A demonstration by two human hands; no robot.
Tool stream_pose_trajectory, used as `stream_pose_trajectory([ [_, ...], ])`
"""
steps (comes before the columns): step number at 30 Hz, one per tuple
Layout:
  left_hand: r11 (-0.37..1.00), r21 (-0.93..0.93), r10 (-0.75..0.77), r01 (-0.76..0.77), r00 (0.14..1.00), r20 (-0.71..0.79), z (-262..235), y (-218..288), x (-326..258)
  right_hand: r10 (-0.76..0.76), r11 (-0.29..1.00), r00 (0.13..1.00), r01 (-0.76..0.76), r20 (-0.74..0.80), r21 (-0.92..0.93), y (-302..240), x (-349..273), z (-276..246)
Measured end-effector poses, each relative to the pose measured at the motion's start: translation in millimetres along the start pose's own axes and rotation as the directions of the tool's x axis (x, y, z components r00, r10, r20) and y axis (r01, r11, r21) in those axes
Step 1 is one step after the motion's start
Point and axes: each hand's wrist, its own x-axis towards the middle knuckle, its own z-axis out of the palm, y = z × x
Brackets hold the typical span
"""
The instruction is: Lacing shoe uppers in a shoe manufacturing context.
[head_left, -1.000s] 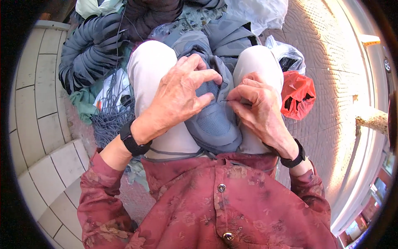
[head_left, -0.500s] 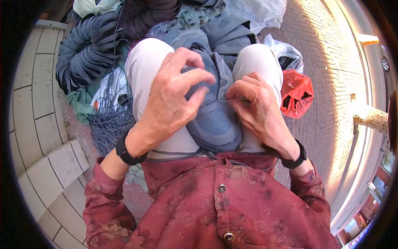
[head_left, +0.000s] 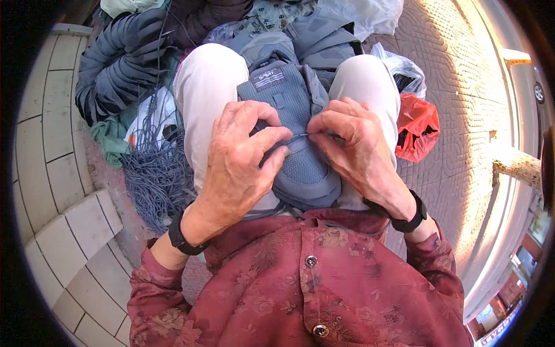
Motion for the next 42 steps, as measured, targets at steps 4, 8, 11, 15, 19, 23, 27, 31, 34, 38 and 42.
stream_pose_trajectory([
  [4, 0.999, -0.037, -0.026, 0.026, 1.000, 0.010, -0.5, 1.5, 2.0, -0.044, 0.998, 0.999, 0.043, -0.002, -0.054, -0.6, 0.3, 4.0],
  [8, 0.998, -0.067, -0.016, 0.016, 1.000, 0.010, -0.2, -0.7, 1.6, -0.083, 0.992, 0.996, 0.087, 0.041, -0.088, -2.9, 3.7, 1.1],
  [11, 0.998, -0.062, -0.019, 0.020, 1.000, 0.014, 0.6, -0.7, 0.9, -0.106, 0.991, 0.993, 0.101, 0.049, 0.085, 7.0, 6.3, 0.4],
  [15, 0.998, -0.053, -0.027, 0.027, 1.000, 0.001, 2.3, 0.9, 0.5, -0.092, 0.974, 0.993, 0.073, 0.080, 0.215, 12.3, 9.2, -1.4],
  [19, 0.998, -0.044, -0.036, 0.036, 0.999, 0.004, 2.0, 2.7, 2.3, -0.118, 0.960, 0.991, 0.096, 0.070, 0.262, 14.1, 10.7, -3.3],
  [23, 1.000, -0.024, -0.018, 0.018, 1.000, -0.006, 4.6, 0.0, 2.9, -0.097, 0.948, 0.988, 0.055, 0.119, 0.315, 16.3, 10.6, -4.6],
  [27, 0.999, -0.012, -0.034, 0.034, 0.999, 0.001, 5.4, 0.5, 4.0, -0.053, 0.947, 0.995, 0.022, 0.088, 0.320, 13.4, 8.6, -2.5],
  [31, 0.999, -0.011, -0.032, 0.032, 0.999, 0.003, 5.6, 0.0, 5.0, 0.061, 0.924, 0.995, -0.088, 0.084, 0.371, 13.5, 5.1, -3.4],
  [34, 0.999, -0.018, -0.027, 0.027, 1.000, -0.003, 6.7, -0.4, 5.3, 0.057, 0.931, 0.997, -0.070, 0.048, 0.359, 14.9, 4.9, -0.3],
  [38, 0.999, -0.013, -0.030, 0.030, 1.000, -0.001, 6.2, -0.6, 4.9, 0.017, 0.957, 1.000, -0.023, 0.024, 0.290, 11.6, 6.1, 1.1],
  [42, 1.000, -0.008, -0.023, 0.023, 1.000, 0.006, 4.7, -0.1, 5.3, -0.020, 0.955, 1.000, 0.013, 0.022, 0.297, 9.9, 5.8, 1.8],
])
